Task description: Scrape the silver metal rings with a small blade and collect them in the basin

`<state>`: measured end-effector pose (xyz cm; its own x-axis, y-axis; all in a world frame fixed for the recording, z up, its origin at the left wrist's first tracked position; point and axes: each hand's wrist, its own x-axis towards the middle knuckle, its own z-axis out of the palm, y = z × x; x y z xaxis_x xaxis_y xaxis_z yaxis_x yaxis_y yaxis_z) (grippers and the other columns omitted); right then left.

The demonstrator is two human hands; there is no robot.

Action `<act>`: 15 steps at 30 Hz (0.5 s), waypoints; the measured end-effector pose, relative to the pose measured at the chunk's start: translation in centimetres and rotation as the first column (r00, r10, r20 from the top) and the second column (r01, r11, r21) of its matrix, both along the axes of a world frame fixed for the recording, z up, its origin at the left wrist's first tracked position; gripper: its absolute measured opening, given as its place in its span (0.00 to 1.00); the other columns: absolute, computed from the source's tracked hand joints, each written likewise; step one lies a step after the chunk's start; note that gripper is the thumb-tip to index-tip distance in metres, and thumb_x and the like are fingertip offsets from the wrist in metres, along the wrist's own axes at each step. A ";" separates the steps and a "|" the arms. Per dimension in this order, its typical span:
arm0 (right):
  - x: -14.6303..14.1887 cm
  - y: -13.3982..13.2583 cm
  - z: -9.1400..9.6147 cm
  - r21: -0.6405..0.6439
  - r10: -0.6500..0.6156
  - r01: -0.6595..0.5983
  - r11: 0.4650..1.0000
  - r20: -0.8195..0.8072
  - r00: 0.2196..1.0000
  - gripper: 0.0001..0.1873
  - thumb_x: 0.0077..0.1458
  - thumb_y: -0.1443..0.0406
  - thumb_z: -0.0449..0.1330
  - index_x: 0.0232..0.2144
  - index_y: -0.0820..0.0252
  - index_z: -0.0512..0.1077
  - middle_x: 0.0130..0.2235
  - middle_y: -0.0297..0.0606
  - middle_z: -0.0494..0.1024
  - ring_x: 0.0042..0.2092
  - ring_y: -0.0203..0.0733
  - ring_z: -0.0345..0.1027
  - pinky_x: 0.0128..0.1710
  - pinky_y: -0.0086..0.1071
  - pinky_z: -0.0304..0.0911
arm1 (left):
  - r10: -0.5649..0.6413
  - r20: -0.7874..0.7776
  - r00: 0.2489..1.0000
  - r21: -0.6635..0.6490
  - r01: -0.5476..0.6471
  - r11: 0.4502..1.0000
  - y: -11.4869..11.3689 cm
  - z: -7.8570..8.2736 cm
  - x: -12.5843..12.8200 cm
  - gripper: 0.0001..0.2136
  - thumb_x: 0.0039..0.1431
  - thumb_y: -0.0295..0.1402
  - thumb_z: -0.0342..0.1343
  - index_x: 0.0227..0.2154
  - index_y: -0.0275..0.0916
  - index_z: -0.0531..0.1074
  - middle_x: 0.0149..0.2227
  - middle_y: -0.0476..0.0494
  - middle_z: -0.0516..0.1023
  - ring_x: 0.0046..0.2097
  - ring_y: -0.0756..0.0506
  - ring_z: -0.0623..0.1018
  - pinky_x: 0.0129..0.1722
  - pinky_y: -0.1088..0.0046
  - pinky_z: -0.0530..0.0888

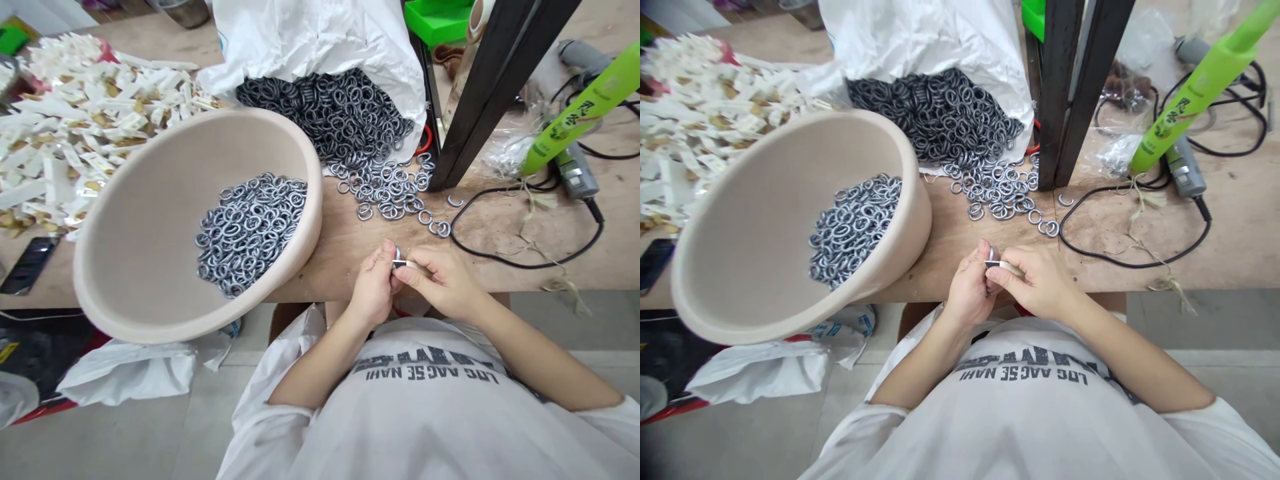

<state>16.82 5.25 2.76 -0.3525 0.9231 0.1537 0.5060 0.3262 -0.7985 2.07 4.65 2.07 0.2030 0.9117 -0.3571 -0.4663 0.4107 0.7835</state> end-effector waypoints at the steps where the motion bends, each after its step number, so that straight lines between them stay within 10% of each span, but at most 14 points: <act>1: 0.3 0.4 -0.4 -0.002 -0.084 0.084 0.996 0.002 0.996 0.24 0.68 0.52 0.53 0.23 0.57 0.61 0.23 0.30 0.63 0.27 0.35 0.58 0.29 0.33 0.48 | -0.041 0.002 0.999 0.022 0.041 0.999 -0.2 -0.1 -0.1 0.27 0.55 0.55 0.62 0.20 0.39 0.59 0.16 0.57 0.56 0.18 0.57 0.53 0.18 0.78 0.51; 4: 1.8 2.1 -1.1 0.077 -0.387 0.381 0.922 0.095 0.917 0.24 0.69 0.50 0.50 0.25 0.56 0.64 0.24 0.32 0.65 0.29 0.38 0.59 0.30 0.34 0.50 | -0.130 0.023 0.991 0.075 0.128 0.989 -0.6 0.0 -0.4 0.27 0.60 0.54 0.59 0.19 0.38 0.60 0.16 0.55 0.57 0.18 0.56 0.55 0.18 0.78 0.51; 10: 2.6 5.3 -1.3 0.203 -0.367 0.309 0.929 0.605 0.706 0.15 0.63 0.54 0.59 0.41 0.59 0.75 0.44 0.46 0.75 0.37 0.48 0.66 0.31 0.37 0.49 | 0.001 0.004 1.000 0.027 -0.001 1.000 1.2 0.0 -2.0 0.19 0.59 0.48 0.63 0.26 0.36 0.70 0.19 0.52 0.68 0.18 0.56 0.62 0.18 0.80 0.57; 15: 1.4 4.8 -0.6 0.043 -0.267 0.264 0.964 0.205 0.942 0.10 0.64 0.60 0.57 0.32 0.58 0.71 0.36 0.39 0.73 0.36 0.43 0.65 0.35 0.36 0.55 | -0.020 -0.038 0.999 -0.003 0.020 1.000 2.1 -0.5 -2.5 0.18 0.57 0.44 0.64 0.45 0.38 0.76 0.31 0.47 0.78 0.24 0.54 0.71 0.18 0.82 0.62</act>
